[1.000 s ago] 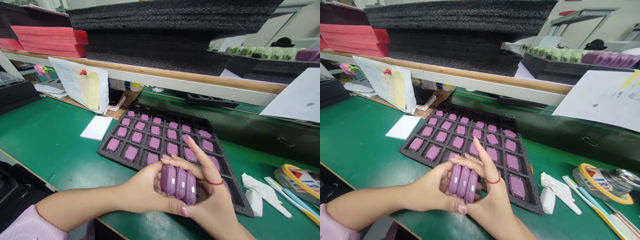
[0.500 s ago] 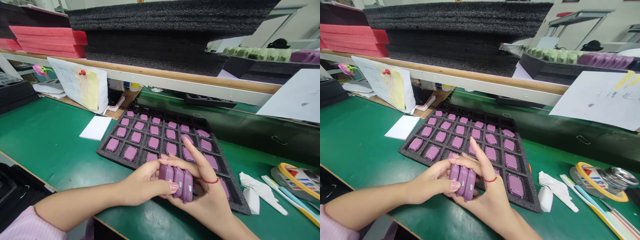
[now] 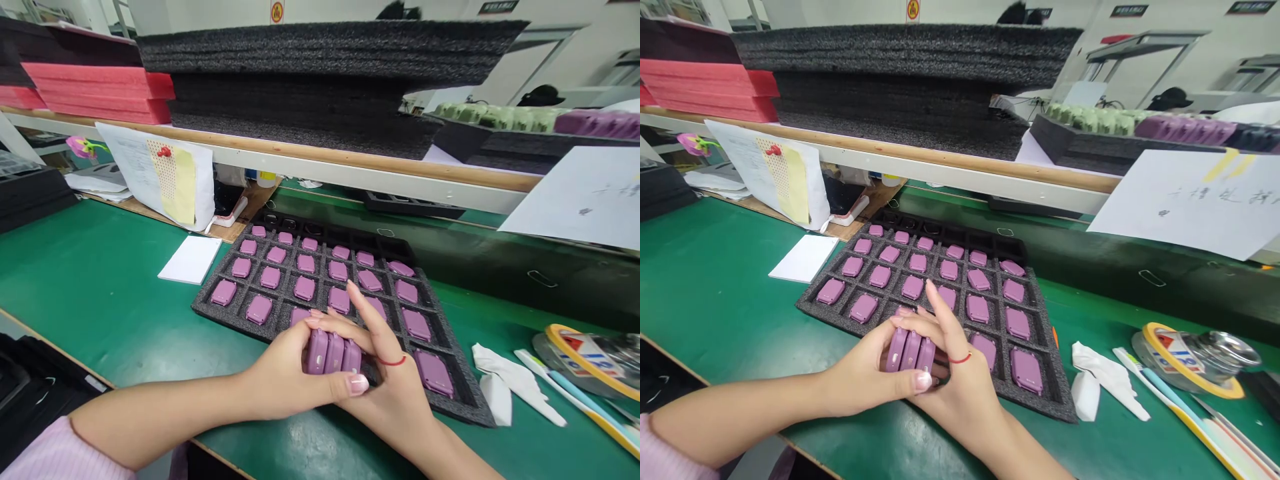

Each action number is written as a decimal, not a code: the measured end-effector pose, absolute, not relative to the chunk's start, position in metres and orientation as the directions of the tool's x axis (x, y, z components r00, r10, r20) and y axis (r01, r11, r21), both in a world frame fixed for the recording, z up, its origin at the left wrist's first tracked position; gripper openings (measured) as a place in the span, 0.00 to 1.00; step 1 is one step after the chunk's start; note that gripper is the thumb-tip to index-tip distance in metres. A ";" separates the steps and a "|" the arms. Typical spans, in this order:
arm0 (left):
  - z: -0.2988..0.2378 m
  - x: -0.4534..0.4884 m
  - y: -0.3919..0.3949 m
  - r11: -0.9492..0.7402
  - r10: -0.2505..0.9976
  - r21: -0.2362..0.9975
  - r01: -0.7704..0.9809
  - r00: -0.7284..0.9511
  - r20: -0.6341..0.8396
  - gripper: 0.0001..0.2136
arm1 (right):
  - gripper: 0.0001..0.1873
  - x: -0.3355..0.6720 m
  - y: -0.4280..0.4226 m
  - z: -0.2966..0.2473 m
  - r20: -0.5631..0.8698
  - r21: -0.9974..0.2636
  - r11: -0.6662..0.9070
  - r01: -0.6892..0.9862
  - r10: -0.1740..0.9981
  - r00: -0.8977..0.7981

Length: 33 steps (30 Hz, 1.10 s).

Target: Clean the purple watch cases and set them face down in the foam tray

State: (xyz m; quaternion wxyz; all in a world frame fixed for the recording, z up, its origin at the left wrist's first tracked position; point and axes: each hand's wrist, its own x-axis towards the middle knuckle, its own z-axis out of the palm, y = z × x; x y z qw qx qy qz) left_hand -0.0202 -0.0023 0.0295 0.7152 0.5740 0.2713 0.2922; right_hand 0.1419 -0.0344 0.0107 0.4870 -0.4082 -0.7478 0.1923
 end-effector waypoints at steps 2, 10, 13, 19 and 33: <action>0.029 -0.019 -0.003 0.168 0.737 0.981 -0.093 0.673 -0.062 0.18 | 0.44 0.142 -0.034 0.009 0.579 -0.660 0.607 0.442 0.787 -0.215; 0.023 -0.017 0.003 0.145 0.724 0.986 -0.084 0.688 -0.048 0.28 | 0.52 0.142 -0.034 0.006 0.460 -0.761 0.493 0.422 0.868 -0.186; 0.018 -0.018 0.010 0.225 0.712 0.974 0.008 0.681 -0.170 0.32 | 0.57 0.150 -0.039 0.016 0.368 -0.751 0.452 0.481 0.892 -0.263; 0.016 -0.019 0.015 0.260 0.720 0.962 0.082 0.647 -0.250 0.44 | 0.26 0.228 -0.050 0.035 0.171 -0.649 -0.027 0.760 0.968 0.181; 0.009 -0.012 0.006 0.270 0.694 0.957 0.103 0.668 -0.268 0.29 | 0.12 0.325 -0.038 -0.017 -0.064 -0.237 -0.438 0.867 0.898 0.436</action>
